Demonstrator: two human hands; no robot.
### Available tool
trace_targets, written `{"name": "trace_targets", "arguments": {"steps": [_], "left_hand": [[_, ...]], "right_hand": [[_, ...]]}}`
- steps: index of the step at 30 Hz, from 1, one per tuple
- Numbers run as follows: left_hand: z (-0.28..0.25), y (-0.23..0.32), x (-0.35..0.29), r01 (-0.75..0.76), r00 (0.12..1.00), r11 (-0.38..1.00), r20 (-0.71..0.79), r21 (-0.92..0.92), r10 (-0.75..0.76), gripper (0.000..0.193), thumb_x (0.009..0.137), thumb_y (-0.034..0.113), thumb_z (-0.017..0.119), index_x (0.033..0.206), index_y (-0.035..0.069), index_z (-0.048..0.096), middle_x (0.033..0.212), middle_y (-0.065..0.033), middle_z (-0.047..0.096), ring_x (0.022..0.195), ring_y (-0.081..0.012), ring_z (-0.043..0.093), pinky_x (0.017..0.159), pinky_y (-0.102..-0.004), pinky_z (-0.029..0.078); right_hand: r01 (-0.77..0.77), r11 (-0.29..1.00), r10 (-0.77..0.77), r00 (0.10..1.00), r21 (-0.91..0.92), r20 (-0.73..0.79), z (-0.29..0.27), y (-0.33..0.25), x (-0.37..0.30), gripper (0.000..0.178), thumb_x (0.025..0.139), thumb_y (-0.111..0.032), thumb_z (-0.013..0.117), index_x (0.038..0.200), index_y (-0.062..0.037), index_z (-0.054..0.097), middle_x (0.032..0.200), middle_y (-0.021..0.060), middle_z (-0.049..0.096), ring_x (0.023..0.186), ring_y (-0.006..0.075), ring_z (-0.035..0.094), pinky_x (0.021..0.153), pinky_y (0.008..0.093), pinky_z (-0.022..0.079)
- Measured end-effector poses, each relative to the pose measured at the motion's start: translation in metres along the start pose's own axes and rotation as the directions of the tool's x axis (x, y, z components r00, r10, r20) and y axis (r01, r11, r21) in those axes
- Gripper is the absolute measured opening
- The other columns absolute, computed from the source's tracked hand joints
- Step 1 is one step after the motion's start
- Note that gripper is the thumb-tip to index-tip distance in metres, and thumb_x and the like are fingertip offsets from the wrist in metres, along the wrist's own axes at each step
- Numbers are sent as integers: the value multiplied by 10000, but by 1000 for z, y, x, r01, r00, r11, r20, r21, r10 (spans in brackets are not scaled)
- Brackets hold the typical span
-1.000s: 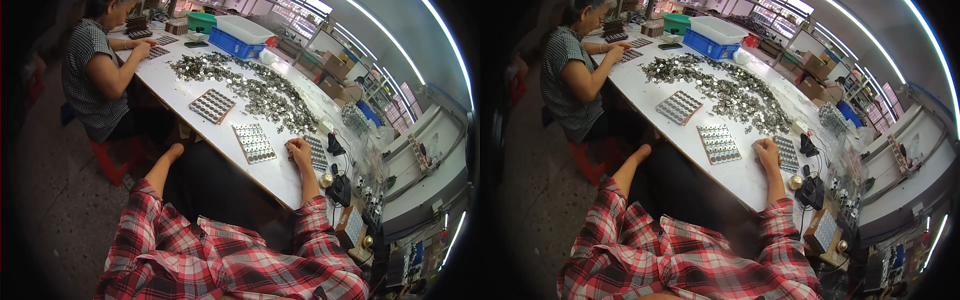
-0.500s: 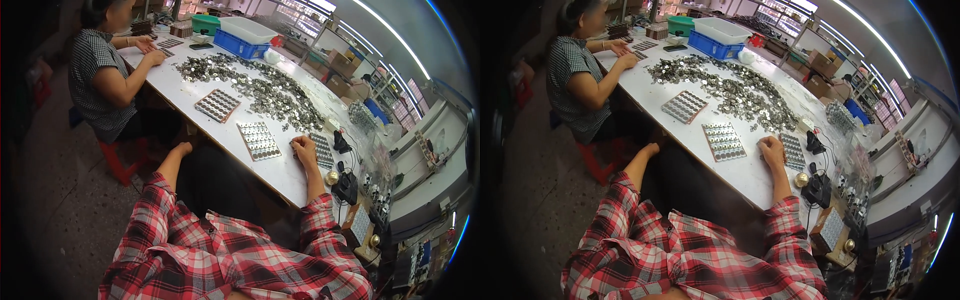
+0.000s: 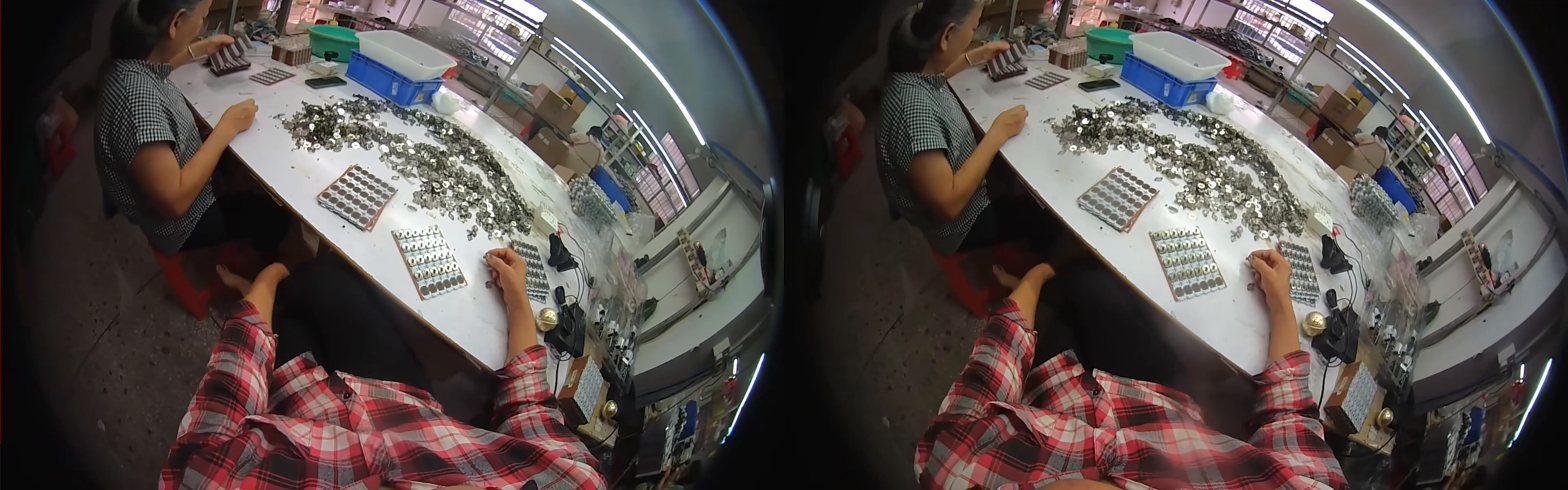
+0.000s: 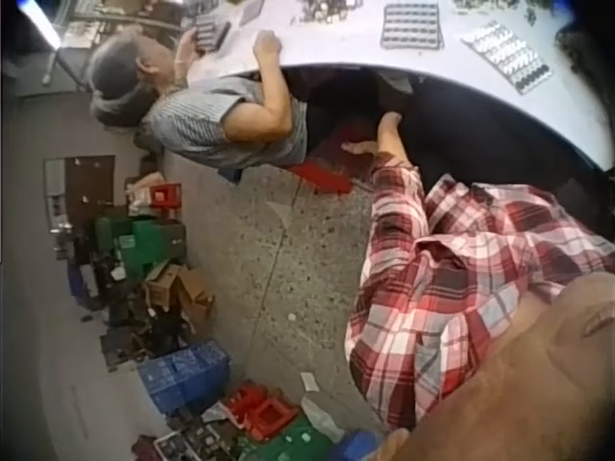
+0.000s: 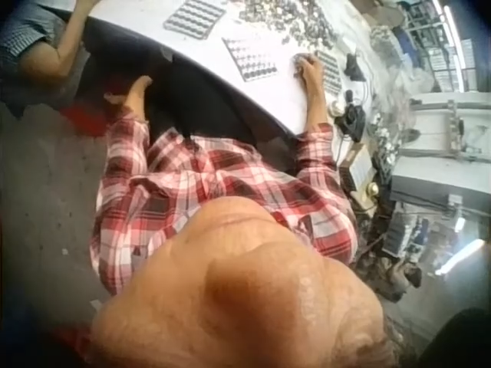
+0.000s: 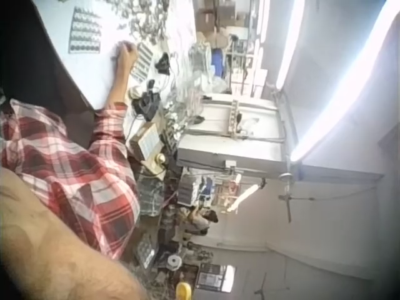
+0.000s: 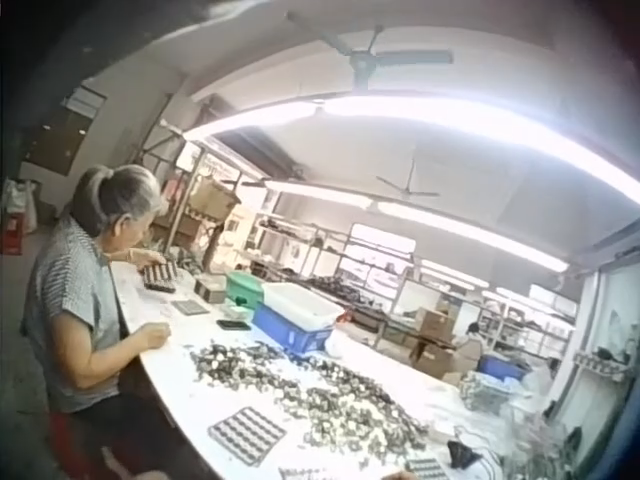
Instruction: Manually placing small circular metal components into a grid template on a tray.
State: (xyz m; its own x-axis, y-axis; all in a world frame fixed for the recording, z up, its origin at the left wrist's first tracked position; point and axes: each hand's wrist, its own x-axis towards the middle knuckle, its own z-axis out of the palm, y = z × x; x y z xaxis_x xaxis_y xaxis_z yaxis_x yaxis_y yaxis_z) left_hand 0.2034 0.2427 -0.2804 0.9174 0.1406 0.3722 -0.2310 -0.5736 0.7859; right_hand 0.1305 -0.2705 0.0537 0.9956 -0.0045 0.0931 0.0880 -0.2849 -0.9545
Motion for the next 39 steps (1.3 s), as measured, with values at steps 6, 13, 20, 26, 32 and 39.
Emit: {"name": "trace_targets", "arguments": {"steps": [6,13,20,26,32,39], "left_hand": [[-36,-8,-40,255,966,959,72,-124,-248,682,933,481,611,1407,-1,524,1393,-223,601,1341,-341,541,1111,-439,422],[-85,52,-79,501,864,855,137,-133,-485,706,938,552,560,1361,-12,596,1375,-223,625,1349,-329,538,1106,-426,407],[-132,92,-134,678,732,725,194,-118,-653,749,929,620,526,1272,-28,680,1318,-249,664,1299,-340,586,1095,-410,406],[-149,138,-142,698,711,716,112,-2,-694,808,910,668,479,1277,-25,674,1303,-284,664,1311,-377,577,1102,-418,391],[-139,125,-146,677,733,734,132,-53,-667,778,909,648,493,1262,-19,682,1230,-234,710,1211,-342,632,1044,-398,428],[-94,47,-119,720,662,687,394,-98,-638,765,937,570,503,1352,-65,605,1307,-198,681,1255,-294,614,1080,-374,422]], "right_hand": [[-48,996,50,999,77,-18,-7,-2,-10,124,909,-74,701,1022,-24,713,793,7,679,552,37,518,438,175,343],[28,998,-27,1000,52,-6,-10,4,-13,134,896,-70,699,1015,-11,718,775,4,677,555,38,531,442,184,349],[61,995,-62,998,81,6,-9,5,-3,178,896,-75,678,1057,-2,693,734,11,648,533,45,519,433,197,355],[69,990,-63,997,124,-52,-9,16,5,142,879,-79,697,1012,-33,715,780,3,659,572,65,544,448,222,395],[42,983,-27,996,178,-86,4,-10,-10,186,901,-88,710,1074,-24,730,812,5,669,563,50,537,436,206,391],[105,983,-109,994,149,19,13,-33,-36,254,896,-45,730,1146,-7,704,821,4,651,581,57,551,457,201,418]]}}
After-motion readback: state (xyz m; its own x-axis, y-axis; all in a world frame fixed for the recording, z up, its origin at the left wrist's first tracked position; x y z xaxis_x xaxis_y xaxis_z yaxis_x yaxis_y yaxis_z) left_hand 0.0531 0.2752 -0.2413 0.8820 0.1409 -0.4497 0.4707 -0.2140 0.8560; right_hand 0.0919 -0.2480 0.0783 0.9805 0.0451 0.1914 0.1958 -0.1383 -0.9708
